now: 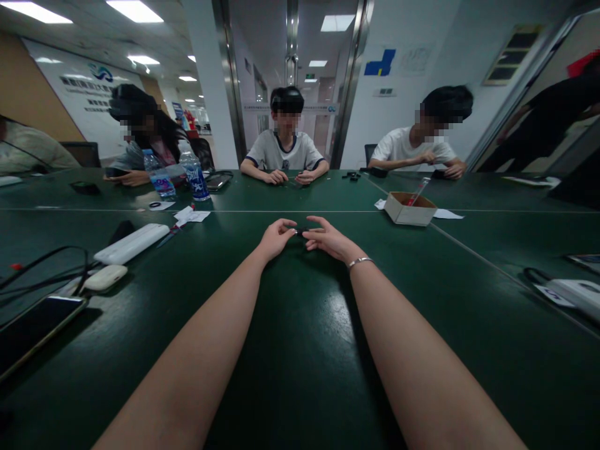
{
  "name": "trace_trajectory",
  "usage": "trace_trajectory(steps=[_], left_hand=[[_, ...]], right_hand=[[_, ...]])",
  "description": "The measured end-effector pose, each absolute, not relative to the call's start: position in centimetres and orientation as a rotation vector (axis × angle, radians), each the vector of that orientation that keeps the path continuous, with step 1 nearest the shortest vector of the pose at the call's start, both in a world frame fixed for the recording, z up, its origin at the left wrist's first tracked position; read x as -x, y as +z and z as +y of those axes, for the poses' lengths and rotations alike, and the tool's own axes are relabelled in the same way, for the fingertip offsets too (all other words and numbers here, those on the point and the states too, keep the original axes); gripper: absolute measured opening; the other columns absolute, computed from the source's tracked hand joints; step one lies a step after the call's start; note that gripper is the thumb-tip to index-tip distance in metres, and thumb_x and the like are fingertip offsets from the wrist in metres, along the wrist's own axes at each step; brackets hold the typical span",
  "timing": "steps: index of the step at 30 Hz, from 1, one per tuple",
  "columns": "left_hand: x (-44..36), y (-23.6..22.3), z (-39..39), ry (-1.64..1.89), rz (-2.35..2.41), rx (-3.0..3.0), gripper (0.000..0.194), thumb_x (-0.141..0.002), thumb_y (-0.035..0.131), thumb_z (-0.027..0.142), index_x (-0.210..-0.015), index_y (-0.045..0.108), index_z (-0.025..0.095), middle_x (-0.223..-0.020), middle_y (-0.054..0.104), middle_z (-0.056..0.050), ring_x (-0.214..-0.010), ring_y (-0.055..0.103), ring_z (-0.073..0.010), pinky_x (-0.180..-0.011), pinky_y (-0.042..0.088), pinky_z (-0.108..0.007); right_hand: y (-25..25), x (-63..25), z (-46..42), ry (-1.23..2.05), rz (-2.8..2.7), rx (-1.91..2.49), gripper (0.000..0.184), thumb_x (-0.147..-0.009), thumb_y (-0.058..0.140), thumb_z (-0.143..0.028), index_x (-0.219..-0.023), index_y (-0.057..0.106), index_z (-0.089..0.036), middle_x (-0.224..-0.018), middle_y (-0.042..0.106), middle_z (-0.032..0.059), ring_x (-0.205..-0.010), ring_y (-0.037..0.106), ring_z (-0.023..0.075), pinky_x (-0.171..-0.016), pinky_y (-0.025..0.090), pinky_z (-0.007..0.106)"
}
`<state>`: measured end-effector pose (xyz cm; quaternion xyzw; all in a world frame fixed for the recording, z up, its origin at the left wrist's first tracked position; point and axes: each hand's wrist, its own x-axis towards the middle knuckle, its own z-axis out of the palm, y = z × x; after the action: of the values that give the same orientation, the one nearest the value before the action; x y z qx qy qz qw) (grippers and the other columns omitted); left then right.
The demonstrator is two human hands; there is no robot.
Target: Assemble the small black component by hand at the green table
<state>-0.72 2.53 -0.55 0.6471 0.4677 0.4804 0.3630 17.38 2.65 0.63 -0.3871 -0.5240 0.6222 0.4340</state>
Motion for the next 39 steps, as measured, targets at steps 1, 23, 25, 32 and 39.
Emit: trace_trajectory(steps=[1, 23, 25, 32, 39], left_hand=[[0.7, -0.5, 2.5, 1.240, 1.206, -1.666, 0.020, -0.079, 0.060, 0.018, -0.098, 0.064, 0.013, -0.063, 0.053, 0.002, -0.059, 0.048, -0.0119, -0.063, 0.039, -0.025], [0.9, -0.9, 3.0, 1.248, 1.218, -1.644, 0.021, -0.080, 0.058, 0.018, -0.099, 0.065, 0.014, -0.062, 0.050, 0.002, -0.055, 0.043, -0.0103, -0.058, 0.038, -0.023], [0.8, -0.9, 3.0, 1.245, 1.210, -1.647, 0.021, -0.080, 0.059, 0.018, -0.099, 0.065, 0.014, -0.061, 0.050, 0.002, -0.055, 0.043, -0.0103, -0.057, 0.037, -0.023], [0.8, -0.8, 2.9, 1.258, 1.201, -1.649, 0.018, -0.080, 0.059, 0.017, -0.096, 0.065, 0.014, -0.061, 0.048, 0.003, -0.054, 0.043, -0.0101, -0.057, 0.037, -0.023], [0.8, -0.7, 2.9, 1.251, 1.202, -1.652, 0.019, -0.081, 0.058, 0.017, -0.098, 0.065, 0.013, -0.061, 0.049, 0.002, -0.055, 0.044, -0.0100, -0.057, 0.036, -0.023]], right_hand=[[0.7, -17.2, 2.7, 1.541, -1.303, 1.008, 0.039, -0.085, 0.069, -0.013, -0.119, 0.051, -0.018, -0.085, 0.063, 0.0038, -0.054, 0.063, 0.0114, -0.051, 0.058, 0.022], [0.8, -17.4, 2.3, 1.490, -1.387, 0.961, 0.064, -0.071, 0.060, 0.007, -0.124, 0.043, -0.026, -0.098, 0.055, -0.0004, -0.058, 0.063, 0.0069, -0.056, 0.058, 0.018], [0.9, -17.5, 2.3, 1.498, -1.363, 0.994, 0.064, -0.075, 0.063, 0.003, -0.127, 0.039, -0.025, -0.092, 0.056, -0.0007, -0.056, 0.063, 0.0078, -0.054, 0.058, 0.019], [0.6, -16.2, 3.1, 1.424, -1.385, 1.157, 0.014, -0.099, 0.053, -0.026, -0.096, 0.052, -0.013, -0.061, 0.061, 0.0032, -0.043, 0.056, 0.0097, -0.040, 0.049, 0.016], [0.7, -17.2, 2.5, 1.442, -1.377, 1.018, 0.039, -0.081, 0.062, 0.004, -0.111, 0.049, -0.018, -0.093, 0.063, 0.0030, -0.050, 0.060, 0.0069, -0.044, 0.053, 0.016]])
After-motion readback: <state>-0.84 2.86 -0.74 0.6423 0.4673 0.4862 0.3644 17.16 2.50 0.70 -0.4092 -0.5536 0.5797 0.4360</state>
